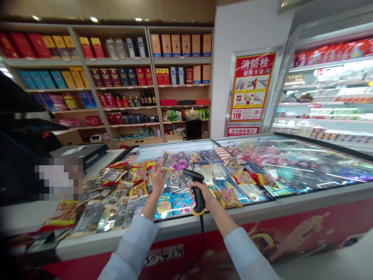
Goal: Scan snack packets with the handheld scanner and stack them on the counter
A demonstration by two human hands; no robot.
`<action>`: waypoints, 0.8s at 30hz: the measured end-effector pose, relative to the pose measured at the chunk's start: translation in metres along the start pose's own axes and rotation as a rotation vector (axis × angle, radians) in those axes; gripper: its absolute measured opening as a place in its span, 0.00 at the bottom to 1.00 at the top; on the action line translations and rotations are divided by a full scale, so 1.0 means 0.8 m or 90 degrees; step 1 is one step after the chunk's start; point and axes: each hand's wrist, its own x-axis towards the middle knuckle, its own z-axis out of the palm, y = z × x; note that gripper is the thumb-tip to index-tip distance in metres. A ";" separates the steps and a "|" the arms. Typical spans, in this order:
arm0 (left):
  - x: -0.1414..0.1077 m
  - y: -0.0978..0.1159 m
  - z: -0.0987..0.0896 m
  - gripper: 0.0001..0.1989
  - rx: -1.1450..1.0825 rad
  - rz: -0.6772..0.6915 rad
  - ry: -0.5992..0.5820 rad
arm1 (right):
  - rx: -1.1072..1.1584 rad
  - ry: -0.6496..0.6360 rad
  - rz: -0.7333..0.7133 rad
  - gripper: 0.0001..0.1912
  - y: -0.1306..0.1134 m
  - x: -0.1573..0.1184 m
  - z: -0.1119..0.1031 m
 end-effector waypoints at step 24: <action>-0.001 0.001 -0.001 0.24 0.006 0.019 0.018 | -0.012 0.032 -0.024 0.07 0.000 0.006 -0.010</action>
